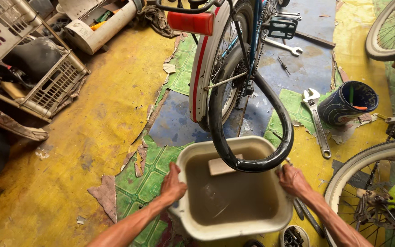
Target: The person washes a bicycle inner tube in a bucket of water, then removes a small object from the tube. They inspect the tube by stretching it and wiping it with a cloth.
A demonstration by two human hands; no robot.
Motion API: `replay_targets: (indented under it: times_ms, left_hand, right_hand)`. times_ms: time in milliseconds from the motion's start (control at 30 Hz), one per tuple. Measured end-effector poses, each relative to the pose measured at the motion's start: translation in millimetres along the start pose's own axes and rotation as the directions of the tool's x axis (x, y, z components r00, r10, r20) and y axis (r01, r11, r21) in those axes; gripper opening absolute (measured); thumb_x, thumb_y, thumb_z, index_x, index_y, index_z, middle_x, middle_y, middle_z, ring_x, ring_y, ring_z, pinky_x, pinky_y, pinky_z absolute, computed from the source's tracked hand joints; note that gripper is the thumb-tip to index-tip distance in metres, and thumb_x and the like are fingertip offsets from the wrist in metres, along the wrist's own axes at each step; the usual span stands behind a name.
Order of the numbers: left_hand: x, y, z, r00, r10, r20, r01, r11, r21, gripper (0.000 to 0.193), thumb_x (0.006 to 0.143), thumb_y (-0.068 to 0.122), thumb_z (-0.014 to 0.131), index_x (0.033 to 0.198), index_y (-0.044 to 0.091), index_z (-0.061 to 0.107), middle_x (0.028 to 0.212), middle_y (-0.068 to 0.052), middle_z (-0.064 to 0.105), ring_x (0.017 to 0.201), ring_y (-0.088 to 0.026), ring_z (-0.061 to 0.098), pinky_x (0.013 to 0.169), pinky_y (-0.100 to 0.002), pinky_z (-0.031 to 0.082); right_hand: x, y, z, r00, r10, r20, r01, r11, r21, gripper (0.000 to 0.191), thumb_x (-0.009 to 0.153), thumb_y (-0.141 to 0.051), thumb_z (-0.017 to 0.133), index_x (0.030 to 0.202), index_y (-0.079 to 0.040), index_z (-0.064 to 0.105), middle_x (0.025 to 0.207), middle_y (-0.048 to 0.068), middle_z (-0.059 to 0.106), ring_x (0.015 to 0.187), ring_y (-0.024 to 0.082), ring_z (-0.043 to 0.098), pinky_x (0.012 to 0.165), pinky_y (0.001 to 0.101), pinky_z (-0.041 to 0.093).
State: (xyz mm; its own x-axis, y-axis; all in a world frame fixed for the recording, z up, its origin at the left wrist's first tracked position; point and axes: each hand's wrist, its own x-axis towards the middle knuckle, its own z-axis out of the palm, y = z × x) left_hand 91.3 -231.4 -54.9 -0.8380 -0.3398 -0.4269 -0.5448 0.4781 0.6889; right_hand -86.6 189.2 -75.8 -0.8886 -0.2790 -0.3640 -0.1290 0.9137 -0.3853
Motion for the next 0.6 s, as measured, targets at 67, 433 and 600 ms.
replay_targets:
  times_ms: [67, 433, 600]
  left_hand:
    - [-1, -21, -17, 0.999, -0.038, 0.033, 0.038, 0.999, 0.005, 0.061, 0.071, -0.002, 0.065, 0.121, 0.014, 0.034, 0.135, -0.019, 0.059, 0.12, -0.04, 0.06, 0.097, -0.051, 0.053]
    - [-47, -150, -161, 0.997, 0.001, -0.082, -0.006, 0.998, -0.062, 0.049, 0.07, 0.008, 0.059, 0.113, 0.012, 0.035, 0.093, -0.02, 0.059, 0.087, -0.044, 0.06, 0.08, -0.053, 0.048]
    - [-77, -210, -231, 0.969, -0.068, -0.236, 0.041, 0.992, -0.119, 0.045, 0.07, 0.004, 0.058, 0.108, 0.013, 0.037, 0.088, -0.02, 0.056, 0.081, -0.044, 0.058, 0.075, -0.053, 0.047]
  right_hand:
    - [-10, -14, 17, 0.993, 0.068, 0.099, -0.075, 0.995, 0.065, 0.028, 0.099, -0.024, 0.047, 0.093, -0.001, 0.061, 0.067, 0.024, 0.068, 0.054, 0.038, 0.069, 0.05, 0.0542, 0.055]
    - [-50, -158, 102, 0.978, -0.143, 0.151, 0.138, 0.99, 0.039, 0.031, 0.094, -0.031, 0.058, 0.095, -0.001, 0.055, 0.078, 0.031, 0.067, 0.076, 0.049, 0.066, 0.07, 0.0577, 0.048]
    - [-26, -259, 135, 0.961, -0.227, 0.16, 0.236, 0.971, -0.034, 0.033, 0.093, -0.033, 0.061, 0.091, 0.0, 0.056, 0.078, 0.031, 0.065, 0.077, 0.048, 0.066, 0.07, 0.0556, 0.05]
